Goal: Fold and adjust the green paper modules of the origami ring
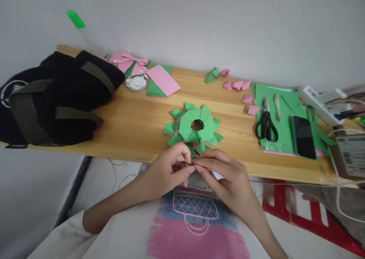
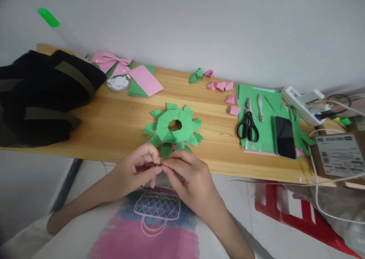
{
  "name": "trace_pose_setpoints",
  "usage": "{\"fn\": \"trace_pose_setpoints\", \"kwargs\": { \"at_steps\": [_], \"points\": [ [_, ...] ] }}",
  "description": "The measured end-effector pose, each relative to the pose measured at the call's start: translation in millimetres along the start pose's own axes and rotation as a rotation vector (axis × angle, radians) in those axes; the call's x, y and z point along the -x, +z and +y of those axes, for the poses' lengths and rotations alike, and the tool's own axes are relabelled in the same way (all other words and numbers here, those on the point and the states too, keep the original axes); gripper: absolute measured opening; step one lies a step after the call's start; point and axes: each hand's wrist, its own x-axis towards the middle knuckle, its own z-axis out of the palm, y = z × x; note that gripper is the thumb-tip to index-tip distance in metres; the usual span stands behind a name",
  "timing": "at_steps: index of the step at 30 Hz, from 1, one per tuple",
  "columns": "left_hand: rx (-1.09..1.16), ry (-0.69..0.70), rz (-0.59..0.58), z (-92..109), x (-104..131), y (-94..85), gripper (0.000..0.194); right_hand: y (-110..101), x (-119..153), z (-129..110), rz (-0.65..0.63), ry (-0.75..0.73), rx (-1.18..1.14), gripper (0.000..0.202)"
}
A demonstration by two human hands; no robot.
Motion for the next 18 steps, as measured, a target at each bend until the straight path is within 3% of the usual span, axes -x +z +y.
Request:
{"fn": "trace_pose_setpoints", "kwargs": {
  "at_steps": [10, 15, 18],
  "points": [
    [0.177, -0.033, -0.07, -3, 0, -7.3, 0.018, -5, -4, 3, -0.108, -0.069, 0.062, 0.014],
    [0.315, -0.061, -0.106, -1, 0, -9.5, 0.026, -5, -5, 0, -0.088, -0.19, 0.24, 0.018],
    [0.415, -0.075, -0.139, 1, 0, -12.1, 0.031, -4, -6, -3, -0.05, -0.228, 0.216, 0.018]
  ]
}}
